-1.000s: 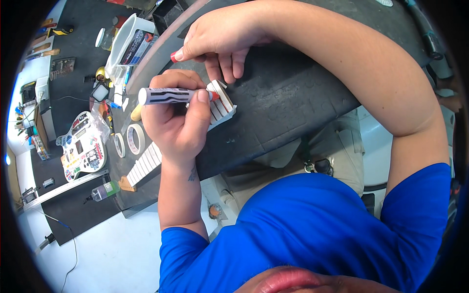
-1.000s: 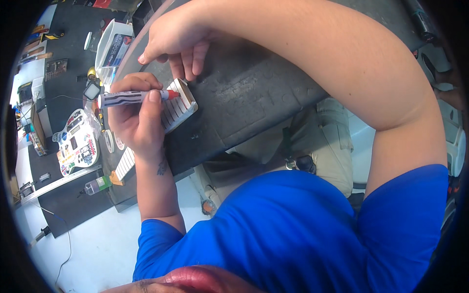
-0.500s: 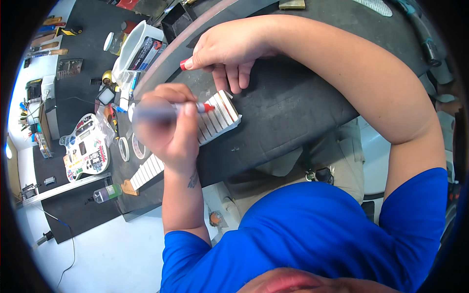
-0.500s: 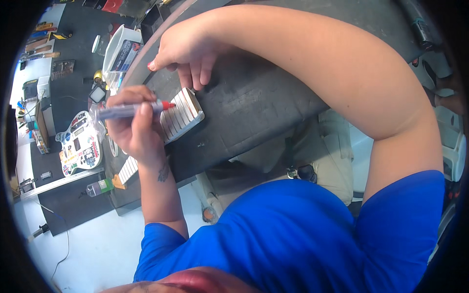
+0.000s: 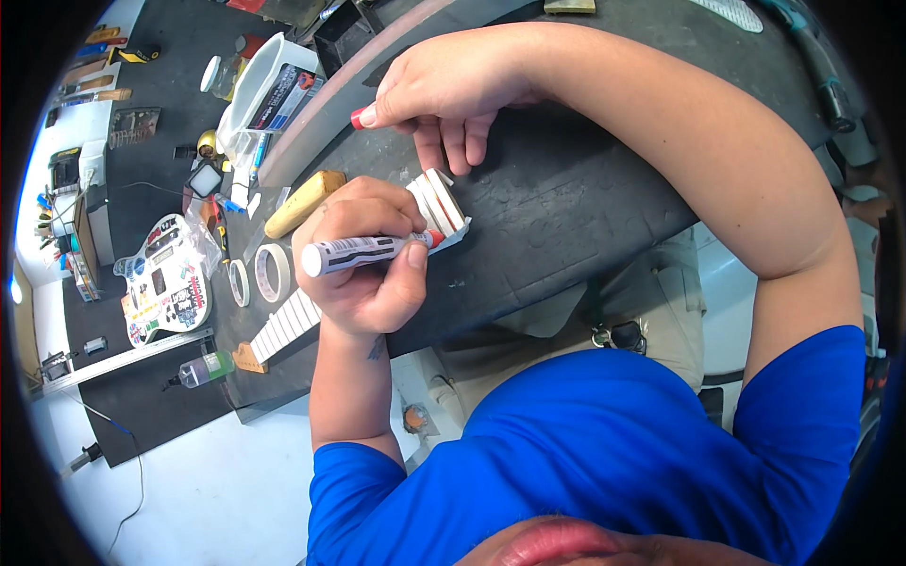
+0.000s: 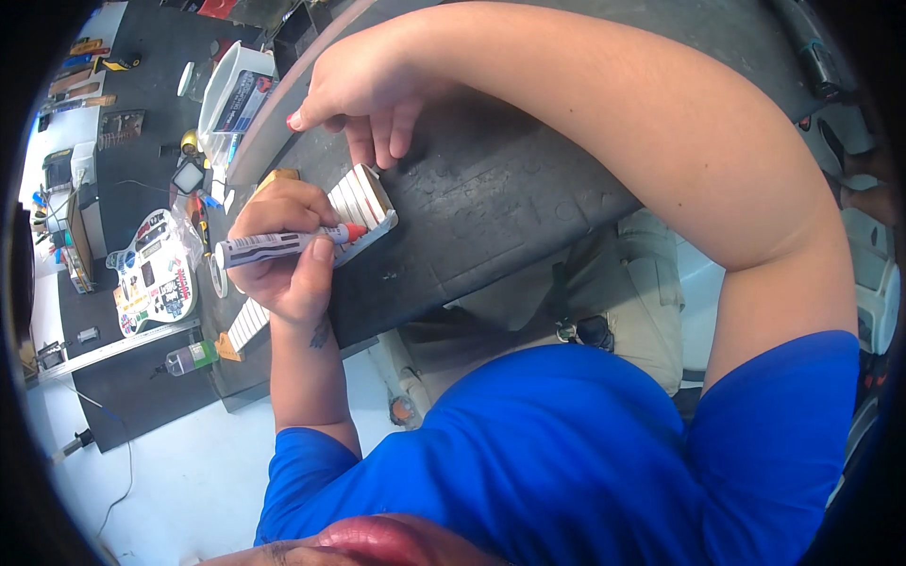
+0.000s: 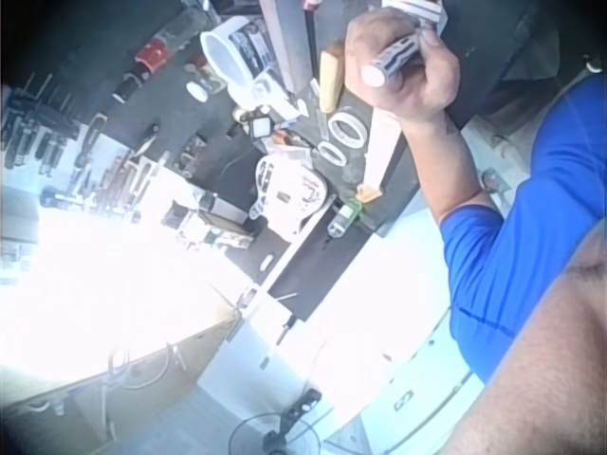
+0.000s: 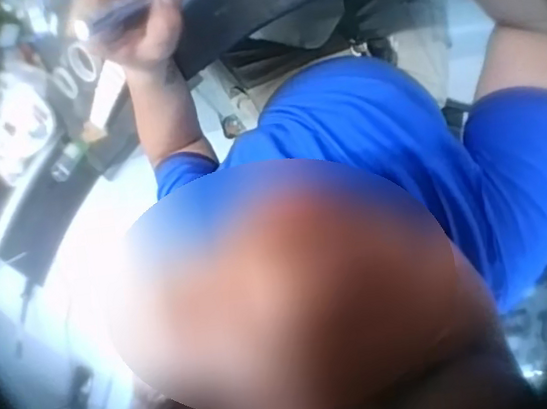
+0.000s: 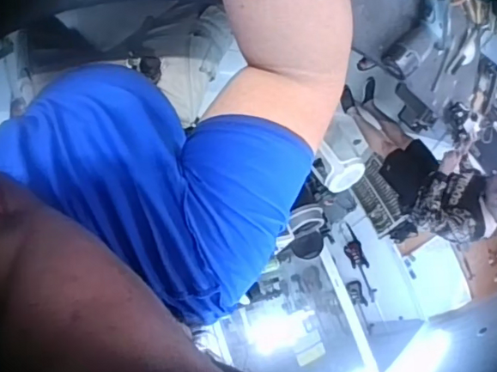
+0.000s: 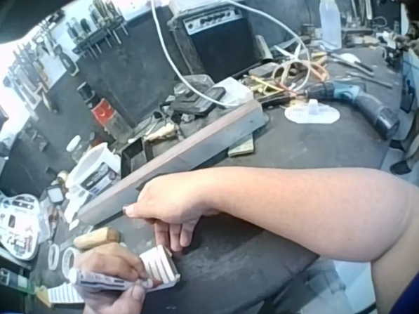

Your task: The person uses a long sanding block to level guitar frets, marks the frets with a red marker, and then uses a hand file to refine the fret ends and edges.

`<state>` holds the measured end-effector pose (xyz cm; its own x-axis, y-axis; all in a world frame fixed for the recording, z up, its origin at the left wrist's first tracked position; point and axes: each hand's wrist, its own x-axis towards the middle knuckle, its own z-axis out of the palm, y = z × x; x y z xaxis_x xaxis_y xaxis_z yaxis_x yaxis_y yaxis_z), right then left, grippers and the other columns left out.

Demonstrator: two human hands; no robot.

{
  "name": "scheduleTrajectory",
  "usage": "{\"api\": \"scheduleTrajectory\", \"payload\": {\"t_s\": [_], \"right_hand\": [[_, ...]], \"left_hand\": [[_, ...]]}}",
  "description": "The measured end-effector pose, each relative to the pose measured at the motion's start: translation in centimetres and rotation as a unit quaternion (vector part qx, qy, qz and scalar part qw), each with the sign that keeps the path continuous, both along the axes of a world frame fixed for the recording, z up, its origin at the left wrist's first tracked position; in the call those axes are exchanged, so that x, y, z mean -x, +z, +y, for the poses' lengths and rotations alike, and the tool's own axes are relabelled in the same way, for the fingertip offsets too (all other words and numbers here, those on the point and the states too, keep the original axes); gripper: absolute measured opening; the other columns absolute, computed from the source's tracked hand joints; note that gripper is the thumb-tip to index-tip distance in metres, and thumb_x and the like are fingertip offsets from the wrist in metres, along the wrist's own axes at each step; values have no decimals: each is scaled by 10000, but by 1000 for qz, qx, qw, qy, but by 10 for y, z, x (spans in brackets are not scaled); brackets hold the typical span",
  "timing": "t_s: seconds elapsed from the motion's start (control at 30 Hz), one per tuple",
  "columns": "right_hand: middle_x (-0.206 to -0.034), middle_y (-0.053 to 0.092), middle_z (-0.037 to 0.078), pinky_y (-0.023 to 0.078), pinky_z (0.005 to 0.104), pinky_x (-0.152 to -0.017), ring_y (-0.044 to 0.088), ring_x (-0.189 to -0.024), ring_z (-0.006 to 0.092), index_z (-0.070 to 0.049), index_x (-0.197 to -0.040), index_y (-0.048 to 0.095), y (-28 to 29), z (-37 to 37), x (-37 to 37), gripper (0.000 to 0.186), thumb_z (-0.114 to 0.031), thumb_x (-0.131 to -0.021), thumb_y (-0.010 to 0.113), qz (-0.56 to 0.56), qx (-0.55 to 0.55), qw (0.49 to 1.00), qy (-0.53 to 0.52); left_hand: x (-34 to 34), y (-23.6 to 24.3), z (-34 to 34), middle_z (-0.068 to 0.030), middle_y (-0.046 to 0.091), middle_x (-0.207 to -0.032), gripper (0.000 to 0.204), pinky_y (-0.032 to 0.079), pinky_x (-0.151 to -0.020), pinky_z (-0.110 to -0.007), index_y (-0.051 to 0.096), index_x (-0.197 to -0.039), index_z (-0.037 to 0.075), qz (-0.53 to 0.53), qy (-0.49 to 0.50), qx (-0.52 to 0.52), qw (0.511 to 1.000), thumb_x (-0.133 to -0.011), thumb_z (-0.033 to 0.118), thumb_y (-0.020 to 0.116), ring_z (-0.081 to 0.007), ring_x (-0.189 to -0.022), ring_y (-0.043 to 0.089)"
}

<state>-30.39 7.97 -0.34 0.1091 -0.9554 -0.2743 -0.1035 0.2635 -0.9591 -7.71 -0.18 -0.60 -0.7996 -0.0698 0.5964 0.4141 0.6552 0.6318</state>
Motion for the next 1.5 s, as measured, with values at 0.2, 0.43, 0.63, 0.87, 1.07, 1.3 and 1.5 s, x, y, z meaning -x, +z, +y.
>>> {"api": "scheduleTrajectory", "payload": {"t_s": [0.2, 0.43, 0.63, 0.87, 1.07, 1.3, 1.5], "right_hand": [[-869, 752, 181, 628, 340, -606, 758, -672, 227, -66, -883, 593, 0, 1, -1, 523, -527, -1128, 565, 4, 2, 1000, -5], [-879, 754, 188, 629, 344, -609, 759, -673, 236, -65, -880, 589, -7, -5, 0, 515, -509, -1137, 549, 14, 18, 1000, -6], [-891, 743, 191, 633, 356, -626, 765, -703, 247, -61, -886, 587, -3, -3, 0, 533, -535, -1128, 560, 16, 17, 1000, -3], [-891, 744, 194, 623, 353, -611, 761, -695, 240, -65, -898, 582, -9, -6, 2, 542, -558, -1120, 571, -9, 15, 1000, 17], [-881, 748, 186, 623, 327, -606, 761, -689, 221, -48, -943, 613, -6, -2, 2, 537, -554, -1119, 576, 5, 18, 1000, 5], [-887, 753, 178, 628, 314, -610, 764, -690, 213, -43, -1021, 658, 6, 2, -4, 527, -552, -1121, 567, 13, 6, 1000, -9], [-892, 755, 181, 626, 313, -605, 762, -687, 210, -43, -955, 631, -2, 0, 1, 534, -546, -1122, 565, 17, 12, 1000, 5]], "left_hand": [[0, -2, 0, -158, 708, -832, 174, 536, -665, -328, 642, -934, -14, -10, 5, 11, 1000, -790, -27, 738, -228, -723, 673], [5, -5, 1, -136, 704, -906, 144, 524, -716, -286, 636, -1001, -37, -9, 94, -41, 995, -878, -73, 702, -165, -752, 652], [16, -2, 10, -82, 713, -954, 106, 515, -725, -243, 652, -1060, -31, -21, 236, -132, 963, -978, -66, 711, -86, -792, 641], [-12, 0, -8, -156, 701, -915, 155, 516, -737, -291, 649, -1025, -14, 25, 71, -122, 990, -890, -13, 725, -160, -791, 631], [-12, 0, -7, -156, 703, -803, 170, 511, -631, -322, 646, -926, -5, 9, 23, -5, 1000, -783, -6, 737, -219, -689, 655], [-12, 2, -5, -142, 702, -790, 187, 526, -632, -329, 647, -915, 5, 0, 16, 18, 1000, -754, -18, 739, -235, -676, 667], [-8, -2, -7, -146, 704, -821, 170, 529, -647, -319, 642, -927, -3, 0, 34, 30, 999, -795, -30, 745, -209, -688, 658]]}}
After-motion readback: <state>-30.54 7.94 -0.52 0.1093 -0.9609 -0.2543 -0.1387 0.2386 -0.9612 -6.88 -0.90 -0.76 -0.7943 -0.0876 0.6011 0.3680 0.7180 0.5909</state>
